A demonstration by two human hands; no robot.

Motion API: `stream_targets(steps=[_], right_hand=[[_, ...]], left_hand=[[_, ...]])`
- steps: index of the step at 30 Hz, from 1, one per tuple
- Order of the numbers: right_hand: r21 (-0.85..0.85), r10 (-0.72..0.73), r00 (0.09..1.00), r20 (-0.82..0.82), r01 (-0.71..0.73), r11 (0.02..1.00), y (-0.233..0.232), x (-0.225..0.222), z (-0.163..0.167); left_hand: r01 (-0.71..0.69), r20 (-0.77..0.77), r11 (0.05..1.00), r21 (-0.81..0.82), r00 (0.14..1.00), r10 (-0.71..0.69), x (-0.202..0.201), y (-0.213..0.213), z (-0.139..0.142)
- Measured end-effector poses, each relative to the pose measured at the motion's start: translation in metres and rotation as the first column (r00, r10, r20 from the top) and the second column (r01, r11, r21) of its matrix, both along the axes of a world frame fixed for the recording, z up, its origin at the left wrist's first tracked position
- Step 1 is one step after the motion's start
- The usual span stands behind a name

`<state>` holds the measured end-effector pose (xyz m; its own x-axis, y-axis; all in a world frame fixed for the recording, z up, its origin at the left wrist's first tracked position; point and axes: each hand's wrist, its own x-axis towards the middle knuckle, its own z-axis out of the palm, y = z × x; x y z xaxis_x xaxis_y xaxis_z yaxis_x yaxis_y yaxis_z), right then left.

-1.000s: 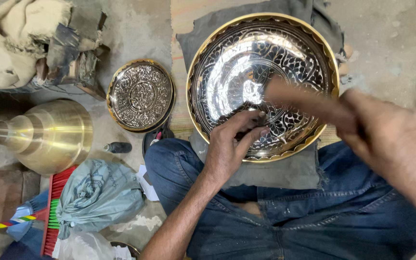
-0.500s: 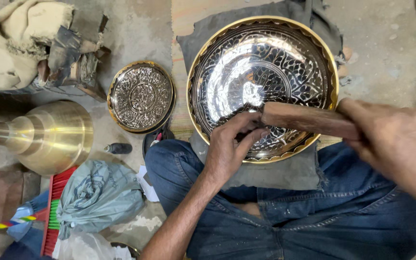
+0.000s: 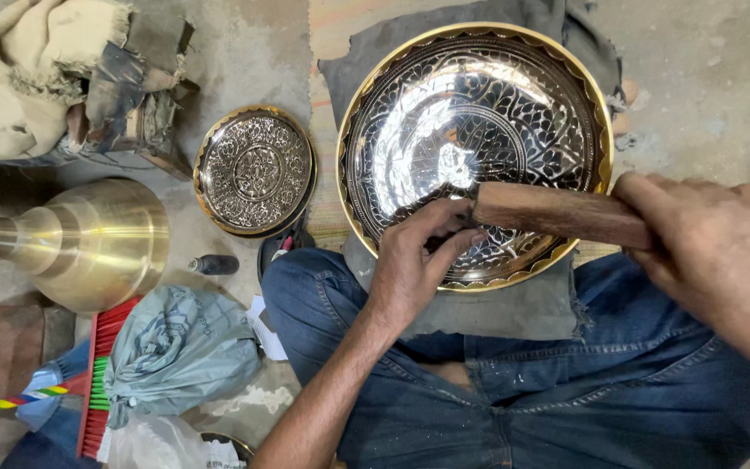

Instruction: The person uses a chisel and hammer to engrave intricate patterns into a large brass plate. They repeatedly strike the chisel to create detailed designs on the plate's surface.

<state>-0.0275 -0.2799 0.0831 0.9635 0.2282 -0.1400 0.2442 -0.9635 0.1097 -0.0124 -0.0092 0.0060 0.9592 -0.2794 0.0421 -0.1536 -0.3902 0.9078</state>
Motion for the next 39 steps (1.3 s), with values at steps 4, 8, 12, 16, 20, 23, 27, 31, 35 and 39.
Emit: stream_targets(steps=[4,8,12,16,20,23,27,31,35,39], right_hand=[[0.239,-0.193,0.974,-0.12,0.217,0.947,0.001,-0.002,0.002],[0.161,-0.148,0.988,-0.049,0.154,0.975,0.002,-0.003,0.005],[0.325,-0.178,0.984,0.024,0.16,0.932,0.002,-0.002,0.003],[0.222,-0.115,0.993,-0.007,0.114,0.968,-0.002,0.001,-0.001],[0.191,-0.133,0.99,-0.055,0.141,0.971,-0.003,0.0,-0.003],[0.259,-0.193,0.964,-0.18,0.236,0.937,-0.002,-0.003,-0.004],[0.128,-0.031,0.999,0.006,0.03,0.991,-0.003,-0.006,-0.003],[0.334,-0.297,0.94,-0.166,0.337,0.88,-0.001,-0.005,-0.005],[0.202,-0.142,0.986,-0.082,0.156,0.967,0.0,-0.006,-0.004],[0.322,-0.253,0.951,-0.177,0.299,0.899,0.002,-0.01,-0.003]], left_hand=[[0.003,-0.028,1.0,0.003,1.0,-0.003,0.0,-0.001,-0.002],[-0.004,0.118,1.0,-0.003,0.993,0.005,0.0,0.0,-0.005],[0.013,0.094,0.998,-0.054,0.996,-0.008,-0.002,0.001,-0.006],[-0.017,0.019,1.0,0.006,1.0,0.017,-0.001,0.0,-0.005],[-0.002,0.036,1.0,0.011,0.999,0.002,0.0,0.0,-0.003],[0.017,0.096,0.999,-0.029,0.995,-0.014,-0.001,0.001,-0.003],[0.023,0.067,0.998,-0.064,0.998,-0.019,-0.001,0.002,-0.003],[0.02,0.057,0.998,-0.061,0.998,-0.017,-0.004,0.001,-0.001],[0.004,0.084,1.0,-0.004,0.996,-0.004,-0.004,0.0,0.001],[0.036,0.107,0.999,-0.039,0.994,-0.032,-0.005,0.001,0.002]])
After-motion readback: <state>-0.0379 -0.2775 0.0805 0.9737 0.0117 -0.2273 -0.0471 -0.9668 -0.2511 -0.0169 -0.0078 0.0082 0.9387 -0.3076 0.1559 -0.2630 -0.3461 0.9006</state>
